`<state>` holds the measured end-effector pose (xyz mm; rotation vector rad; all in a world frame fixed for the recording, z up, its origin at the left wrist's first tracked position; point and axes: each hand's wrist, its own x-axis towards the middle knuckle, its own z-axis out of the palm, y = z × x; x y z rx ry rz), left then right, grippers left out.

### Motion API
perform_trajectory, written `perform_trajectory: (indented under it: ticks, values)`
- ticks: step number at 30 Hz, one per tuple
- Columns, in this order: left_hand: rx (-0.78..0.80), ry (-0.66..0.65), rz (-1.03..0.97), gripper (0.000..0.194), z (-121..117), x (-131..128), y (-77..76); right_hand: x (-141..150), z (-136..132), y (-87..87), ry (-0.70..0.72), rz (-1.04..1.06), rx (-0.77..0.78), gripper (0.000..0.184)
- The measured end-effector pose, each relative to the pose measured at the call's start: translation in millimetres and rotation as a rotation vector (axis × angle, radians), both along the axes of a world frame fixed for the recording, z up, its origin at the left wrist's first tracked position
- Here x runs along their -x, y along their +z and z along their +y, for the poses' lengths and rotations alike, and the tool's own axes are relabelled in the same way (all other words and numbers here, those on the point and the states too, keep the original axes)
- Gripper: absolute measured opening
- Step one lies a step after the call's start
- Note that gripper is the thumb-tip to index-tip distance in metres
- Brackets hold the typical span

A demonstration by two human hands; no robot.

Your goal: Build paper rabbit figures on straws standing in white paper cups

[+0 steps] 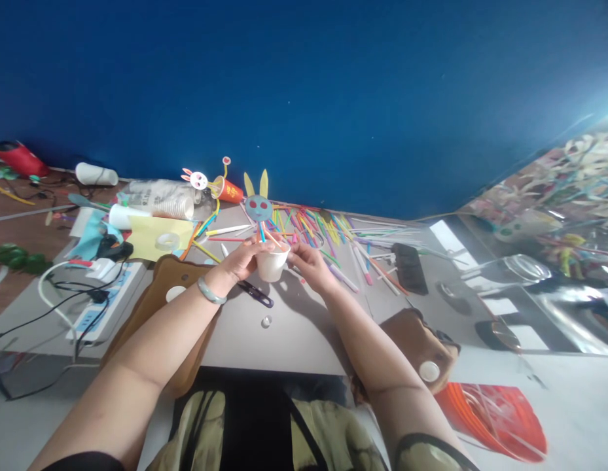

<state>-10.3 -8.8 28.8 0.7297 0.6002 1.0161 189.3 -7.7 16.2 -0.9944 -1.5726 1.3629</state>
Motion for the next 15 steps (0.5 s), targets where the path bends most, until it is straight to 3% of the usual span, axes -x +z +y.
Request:
perform_trajectory:
  ticks: [8, 15]
  values:
    - [-0.084, -0.052, -0.03, 0.051, -1.2, 4.7, -1.0, 2.8, -3.4, 2.1, -0.021, 0.059, -0.074, 0.054]
    - [-0.127, -0.077, -0.004, 0.06, -4.1, 3.1, -3.8, 1.3, -3.3, 3.9, 0.003, 0.065, -0.032, 0.055]
